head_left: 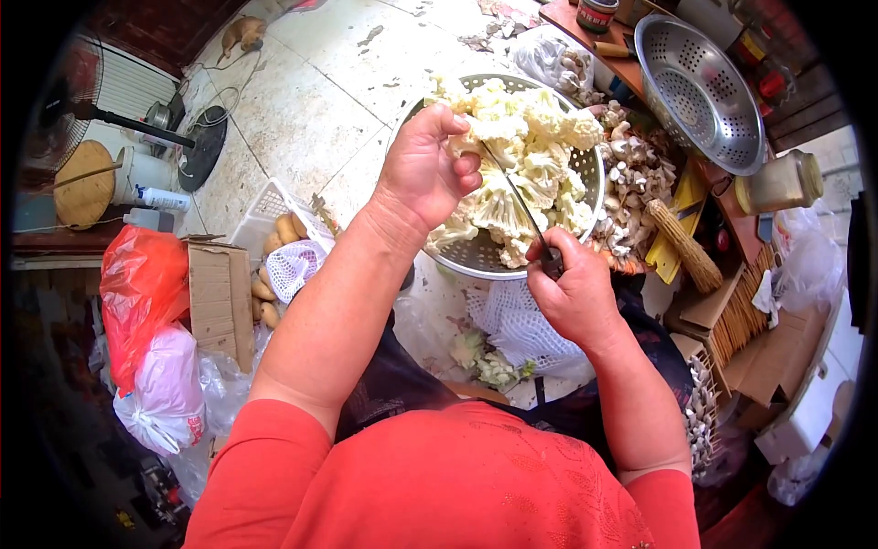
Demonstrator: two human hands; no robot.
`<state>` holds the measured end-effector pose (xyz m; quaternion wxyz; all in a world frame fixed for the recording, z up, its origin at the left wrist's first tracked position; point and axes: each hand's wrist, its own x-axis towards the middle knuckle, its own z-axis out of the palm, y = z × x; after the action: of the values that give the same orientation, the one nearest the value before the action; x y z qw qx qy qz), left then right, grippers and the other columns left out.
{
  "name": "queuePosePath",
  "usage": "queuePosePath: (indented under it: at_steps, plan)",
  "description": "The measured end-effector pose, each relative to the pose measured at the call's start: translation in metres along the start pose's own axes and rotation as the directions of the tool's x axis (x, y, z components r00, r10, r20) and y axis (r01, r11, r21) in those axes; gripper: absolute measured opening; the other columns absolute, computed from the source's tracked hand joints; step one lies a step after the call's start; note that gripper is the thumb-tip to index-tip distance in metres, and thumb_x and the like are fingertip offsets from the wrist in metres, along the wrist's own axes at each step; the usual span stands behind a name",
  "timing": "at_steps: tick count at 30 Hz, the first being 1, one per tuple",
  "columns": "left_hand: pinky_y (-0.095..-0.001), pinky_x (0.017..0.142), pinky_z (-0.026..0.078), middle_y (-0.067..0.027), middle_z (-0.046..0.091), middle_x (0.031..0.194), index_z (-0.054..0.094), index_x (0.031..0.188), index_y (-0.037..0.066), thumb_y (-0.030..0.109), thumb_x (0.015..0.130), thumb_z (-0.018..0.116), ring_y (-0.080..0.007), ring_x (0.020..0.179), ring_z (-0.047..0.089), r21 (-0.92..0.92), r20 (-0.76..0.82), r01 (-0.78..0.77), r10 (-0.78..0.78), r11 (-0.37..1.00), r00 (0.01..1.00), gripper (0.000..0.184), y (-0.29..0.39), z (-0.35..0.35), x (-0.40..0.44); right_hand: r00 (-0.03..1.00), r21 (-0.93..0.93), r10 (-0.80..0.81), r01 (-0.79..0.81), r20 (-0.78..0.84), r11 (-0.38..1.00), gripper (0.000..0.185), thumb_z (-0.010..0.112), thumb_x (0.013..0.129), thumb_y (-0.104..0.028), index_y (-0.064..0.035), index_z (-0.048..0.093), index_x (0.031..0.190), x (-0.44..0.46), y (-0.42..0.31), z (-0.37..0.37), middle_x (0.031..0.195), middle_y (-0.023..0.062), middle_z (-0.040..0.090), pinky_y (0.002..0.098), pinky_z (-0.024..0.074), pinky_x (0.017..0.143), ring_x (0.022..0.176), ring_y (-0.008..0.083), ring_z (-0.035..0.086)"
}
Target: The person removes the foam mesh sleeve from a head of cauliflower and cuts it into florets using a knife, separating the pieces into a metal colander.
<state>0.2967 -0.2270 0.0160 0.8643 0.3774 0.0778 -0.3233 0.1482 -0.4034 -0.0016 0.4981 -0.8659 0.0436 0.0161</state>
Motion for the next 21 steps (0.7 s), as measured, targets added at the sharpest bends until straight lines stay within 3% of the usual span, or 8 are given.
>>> queuePosePath:
  at_steps: [5,11,18,21]
  plan:
    - [-0.0277,0.049,0.039,-0.0003,0.054,0.072,0.059,0.096,0.010,0.014,0.078,0.059,-0.0125,0.053,0.044,0.102,-0.135,-0.045,0.059,0.994,0.989,0.018,-0.004,0.006,-0.003,0.999,-0.027,0.003,-0.002,0.036,1.000,0.016,0.064,0.079,-0.007,-0.0038,0.061,0.094,0.002,0.001,-0.002,0.081,0.0211,0.067,0.0403,0.0527,0.069,0.077,0.0377,0.067]
    - [-0.0263,0.046,0.033,-0.0007,0.048,0.072,0.056,0.094,0.010,0.009,0.072,0.057,-0.0113,0.051,0.035,0.092,-0.241,-0.131,0.150,0.987,0.959,0.022,-0.008,0.010,-0.003,0.991,-0.081,0.090,-0.082,0.099,0.993,0.016,0.063,0.079,-0.008,-0.0031,0.061,0.094,0.007,0.002,-0.003,0.081,0.0221,0.067,0.0418,0.0526,0.071,0.078,0.0392,0.067]
    - [-0.0267,0.045,0.029,-0.0004,0.044,0.072,0.054,0.097,0.010,0.008,0.072,0.056,-0.0106,0.051,0.031,0.167,-0.231,-0.122,0.159,0.978,0.960,0.026,-0.007,0.012,-0.002,0.984,-0.092,0.134,-0.124,0.116,0.988,0.016,0.063,0.079,-0.009,-0.0029,0.062,0.095,0.010,0.004,-0.006,0.084,0.0229,0.068,0.0418,0.0528,0.073,0.081,0.0394,0.067]
    - [-0.0273,0.047,0.029,0.0000,0.042,0.073,0.054,0.100,0.010,0.008,0.073,0.054,-0.0109,0.052,0.030,0.209,-0.227,-0.211,0.258,0.955,0.939,0.027,0.005,0.015,-0.003,0.975,-0.153,0.186,-0.167,0.118,0.974,0.018,0.063,0.080,-0.009,-0.0024,0.063,0.096,0.010,0.014,-0.005,0.086,0.0234,0.068,0.0417,0.0529,0.074,0.084,0.0389,0.067]
